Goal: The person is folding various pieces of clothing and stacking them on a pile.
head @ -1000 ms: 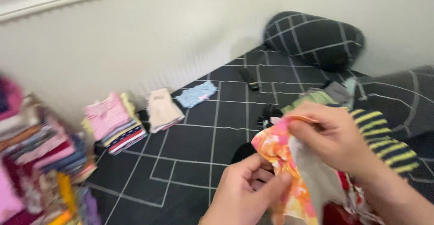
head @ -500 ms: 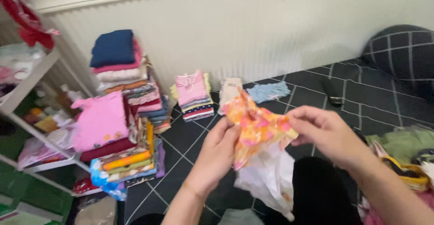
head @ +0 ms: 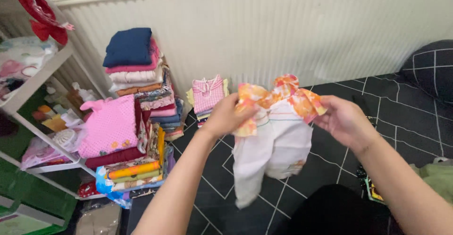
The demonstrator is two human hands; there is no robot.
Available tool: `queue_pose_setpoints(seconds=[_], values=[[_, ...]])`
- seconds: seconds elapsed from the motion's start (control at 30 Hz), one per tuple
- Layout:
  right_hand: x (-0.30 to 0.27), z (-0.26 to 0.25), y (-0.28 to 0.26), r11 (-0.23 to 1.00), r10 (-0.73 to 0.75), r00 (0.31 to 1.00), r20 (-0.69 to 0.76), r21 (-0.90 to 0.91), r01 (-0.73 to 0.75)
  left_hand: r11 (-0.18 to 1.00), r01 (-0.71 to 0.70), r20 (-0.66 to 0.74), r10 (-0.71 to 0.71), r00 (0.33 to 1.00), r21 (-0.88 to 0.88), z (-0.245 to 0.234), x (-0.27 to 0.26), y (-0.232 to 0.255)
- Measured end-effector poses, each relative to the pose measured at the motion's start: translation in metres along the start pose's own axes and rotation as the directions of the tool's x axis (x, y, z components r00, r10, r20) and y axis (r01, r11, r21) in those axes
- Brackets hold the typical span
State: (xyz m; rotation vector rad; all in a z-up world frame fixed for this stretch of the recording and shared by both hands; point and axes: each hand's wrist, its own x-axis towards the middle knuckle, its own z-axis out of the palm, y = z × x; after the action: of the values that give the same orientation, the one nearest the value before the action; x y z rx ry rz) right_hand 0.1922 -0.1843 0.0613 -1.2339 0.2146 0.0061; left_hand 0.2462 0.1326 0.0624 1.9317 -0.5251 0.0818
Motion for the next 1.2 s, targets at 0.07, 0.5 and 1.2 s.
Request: queue_pose_setpoints(seconds=[0.07,0.5,1.2], values=[[0.019,-0.010,-0.009,0.999,-0.009,0.999,-0.039,-0.045,0.007,0.985,-0.054,0.047,0.047,0.998,0.161,0.006,0.034,-0.008],[-0.032,-0.008,0.039,0.761,-0.420,0.903,0.089,-0.509,0.403,0.900,-0.300,0.058,0.298,0.953,0.316,0.009,0.104,-0.113],[-0.027,0.108,0.256,0.552,0.289,0.944,0.161,-0.834,-0.027,0.736,0.311,-0.296,-0.157,0.942,0.601,-0.035,-0.124,-0.260]])
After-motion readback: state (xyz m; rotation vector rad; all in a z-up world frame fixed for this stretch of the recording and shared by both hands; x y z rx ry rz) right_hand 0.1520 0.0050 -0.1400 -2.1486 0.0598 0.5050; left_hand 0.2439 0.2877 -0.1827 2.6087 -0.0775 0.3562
